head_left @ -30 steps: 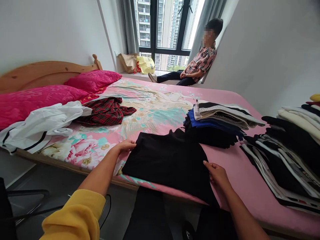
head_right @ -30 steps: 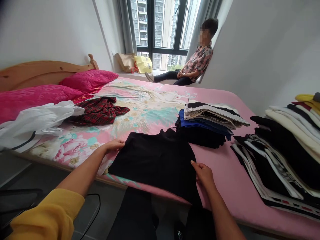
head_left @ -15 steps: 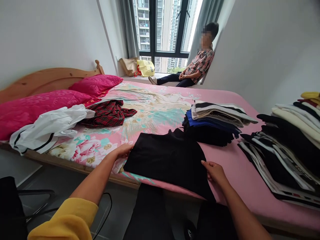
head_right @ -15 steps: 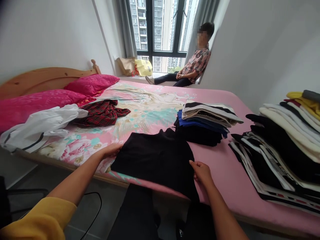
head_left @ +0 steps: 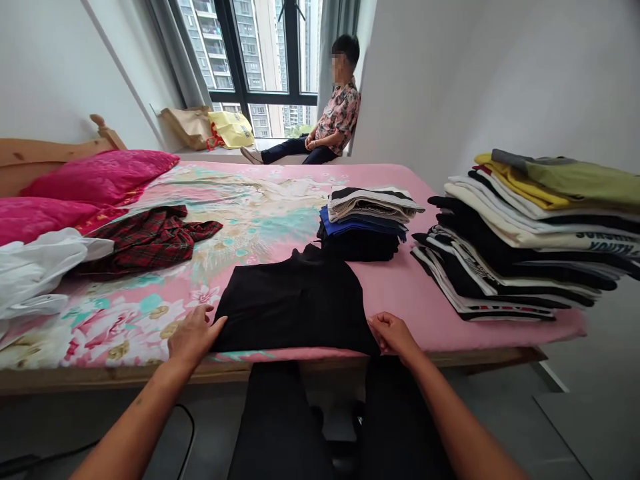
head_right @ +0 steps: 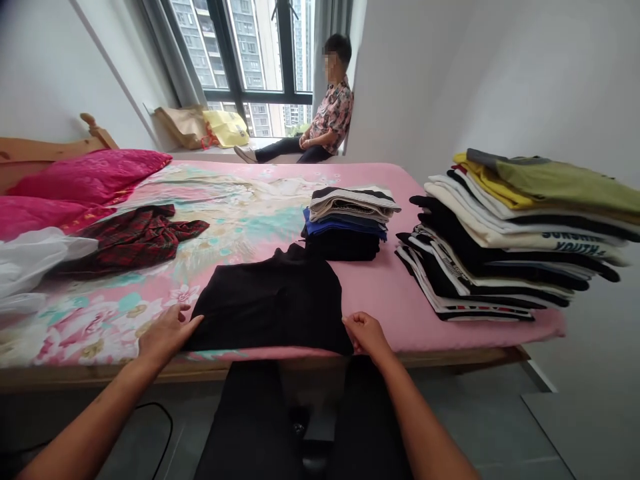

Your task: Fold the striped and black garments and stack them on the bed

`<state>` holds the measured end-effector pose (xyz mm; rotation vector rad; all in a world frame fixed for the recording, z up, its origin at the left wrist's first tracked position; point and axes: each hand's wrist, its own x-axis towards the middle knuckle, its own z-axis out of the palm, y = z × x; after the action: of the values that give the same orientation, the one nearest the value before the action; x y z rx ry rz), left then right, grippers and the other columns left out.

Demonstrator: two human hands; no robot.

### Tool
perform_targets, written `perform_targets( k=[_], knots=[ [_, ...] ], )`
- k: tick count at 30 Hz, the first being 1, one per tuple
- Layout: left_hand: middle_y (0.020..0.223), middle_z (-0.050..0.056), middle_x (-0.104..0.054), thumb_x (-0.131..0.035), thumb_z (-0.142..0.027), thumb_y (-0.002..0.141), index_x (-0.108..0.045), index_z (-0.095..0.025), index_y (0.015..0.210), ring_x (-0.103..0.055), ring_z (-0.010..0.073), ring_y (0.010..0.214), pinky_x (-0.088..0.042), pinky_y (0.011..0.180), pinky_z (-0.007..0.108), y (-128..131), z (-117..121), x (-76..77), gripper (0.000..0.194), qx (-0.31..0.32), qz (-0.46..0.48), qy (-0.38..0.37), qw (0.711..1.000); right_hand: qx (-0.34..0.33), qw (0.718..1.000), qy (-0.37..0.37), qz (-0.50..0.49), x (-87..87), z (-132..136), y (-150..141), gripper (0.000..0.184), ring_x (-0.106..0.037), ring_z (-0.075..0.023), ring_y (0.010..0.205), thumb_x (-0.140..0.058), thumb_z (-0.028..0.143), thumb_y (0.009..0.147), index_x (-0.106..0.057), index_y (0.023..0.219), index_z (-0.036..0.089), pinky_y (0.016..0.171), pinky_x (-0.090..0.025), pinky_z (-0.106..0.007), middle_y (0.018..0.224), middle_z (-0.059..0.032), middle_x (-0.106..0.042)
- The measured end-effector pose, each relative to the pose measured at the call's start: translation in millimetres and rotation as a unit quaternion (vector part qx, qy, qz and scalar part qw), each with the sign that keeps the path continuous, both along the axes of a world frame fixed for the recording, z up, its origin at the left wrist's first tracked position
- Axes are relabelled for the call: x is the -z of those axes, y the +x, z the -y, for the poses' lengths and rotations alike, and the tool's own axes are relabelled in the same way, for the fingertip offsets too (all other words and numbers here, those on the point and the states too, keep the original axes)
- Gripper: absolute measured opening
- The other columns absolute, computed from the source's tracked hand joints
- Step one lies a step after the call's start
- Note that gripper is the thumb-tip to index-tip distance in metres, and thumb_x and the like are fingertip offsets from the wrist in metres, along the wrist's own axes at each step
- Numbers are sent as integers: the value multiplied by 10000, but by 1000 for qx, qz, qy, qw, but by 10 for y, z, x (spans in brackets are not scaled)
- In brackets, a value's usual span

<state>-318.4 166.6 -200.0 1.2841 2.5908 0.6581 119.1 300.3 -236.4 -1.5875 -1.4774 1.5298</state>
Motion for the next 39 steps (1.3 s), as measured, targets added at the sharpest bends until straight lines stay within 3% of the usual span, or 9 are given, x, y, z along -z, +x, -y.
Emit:
perform_targets(
  k=[3,7,14,17,20,23,29,33,39],
  knots=[
    [1054,115,-623,-486,-475,807,-579,-198,1044,-547,288,1045,-386,918,381,353,0,-40,377,102,-132,85,982,-8,998,65,-1,37,158,35,308,-425,-90,419,-594,494,720,-553,762,193,390,-354,-216,533,58,-475],
    [1137,99,-617,-472,-495,838,-579,-224,1115,-530,260,1102,-362,970,354,972,-310,-189,402,211,-84,84,970,-4,984,173,43,68,356,31,331,-507,-125,625,-648,449,698,-606,894,185,613,-459,-264,756,-2,-562],
    [1196,182,-589,-700,-516,625,-521,-166,1231,-512,368,1136,-352,938,452,1640,-1300,-238,722,201,51,-19,978,-74,961,241,113,-36,553,184,504,-529,-215,1018,-672,327,692,-531,1162,216,904,-445,-358,1133,-72,-537],
    [1043,185,-657,-782,-394,520,-633,-137,1012,-574,384,1029,-396,871,433,1687,-1539,-204,574,189,113,-43,975,-112,948,264,140,-84,581,276,500,-507,-226,1037,-679,277,682,-535,1158,230,931,-421,-375,1123,-70,-536],
    [920,100,-689,-688,-381,648,-649,-167,870,-629,281,892,-447,779,333,1673,-1550,-244,311,232,147,-15,962,-124,941,286,132,-94,570,337,445,-497,-224,1046,-653,229,699,-552,1133,237,932,-411,-367,1109,-66,-542],
    [917,37,-681,-574,-465,754,-615,-188,946,-628,204,823,-471,709,270,1650,-1410,-363,339,269,216,45,938,-131,944,276,121,-79,523,361,427,-537,-198,922,-623,218,724,-556,1146,235,846,-436,-334,981,-43,-576],
    [753,-15,-619,-659,-523,677,-583,-183,881,-569,149,674,-460,609,238,1578,-1248,-539,404,234,336,112,906,-152,977,142,41,-32,349,304,356,-481,-105,517,-566,319,789,-549,1133,233,511,-375,-219,571,68,-499],
    [711,-29,-591,-667,-508,673,-572,-183,855,-540,126,623,-435,567,221,1503,-1357,-432,385,190,326,122,918,-157,987,30,-19,-17,249,227,157,-433,-73,354,-462,365,838,-459,798,214,345,-289,-181,506,79,-502],
    [761,-4,-645,-686,-478,641,-605,-177,852,-595,168,713,-463,639,243,1449,-1538,-126,376,190,327,67,923,-134,988,-31,-68,-42,233,171,248,-447,-71,322,-438,465,843,-392,798,226,279,-270,-149,506,91,-531]
  ],
)
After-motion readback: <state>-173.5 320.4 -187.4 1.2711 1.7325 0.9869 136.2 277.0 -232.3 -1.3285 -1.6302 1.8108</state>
